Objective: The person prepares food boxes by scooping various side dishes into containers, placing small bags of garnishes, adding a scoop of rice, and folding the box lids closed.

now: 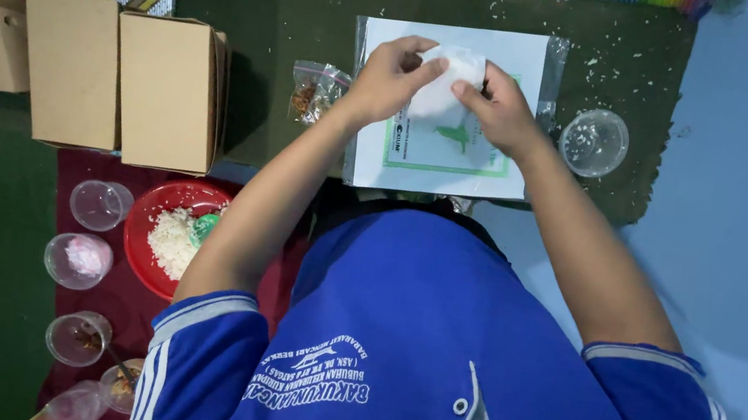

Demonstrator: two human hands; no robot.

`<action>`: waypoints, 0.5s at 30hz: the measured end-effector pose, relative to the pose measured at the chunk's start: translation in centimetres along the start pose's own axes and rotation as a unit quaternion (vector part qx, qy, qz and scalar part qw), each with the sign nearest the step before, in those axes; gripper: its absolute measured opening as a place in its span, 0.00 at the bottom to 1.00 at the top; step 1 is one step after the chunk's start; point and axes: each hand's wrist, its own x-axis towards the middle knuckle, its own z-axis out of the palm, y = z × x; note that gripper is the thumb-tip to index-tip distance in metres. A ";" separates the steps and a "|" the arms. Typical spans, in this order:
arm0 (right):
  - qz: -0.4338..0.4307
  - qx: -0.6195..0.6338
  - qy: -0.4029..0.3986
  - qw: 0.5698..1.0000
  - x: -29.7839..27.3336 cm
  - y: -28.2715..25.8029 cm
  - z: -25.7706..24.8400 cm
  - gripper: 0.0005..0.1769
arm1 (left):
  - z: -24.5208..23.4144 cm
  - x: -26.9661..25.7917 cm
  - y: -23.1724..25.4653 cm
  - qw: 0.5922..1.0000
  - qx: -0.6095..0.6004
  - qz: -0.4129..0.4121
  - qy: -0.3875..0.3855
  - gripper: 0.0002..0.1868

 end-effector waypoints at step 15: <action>0.063 -0.423 0.188 0.884 -2.8 0.5 4.0 0.27 | 1.1 -10.1 -0.6 0.928 0.311 0.053 0.200 0.18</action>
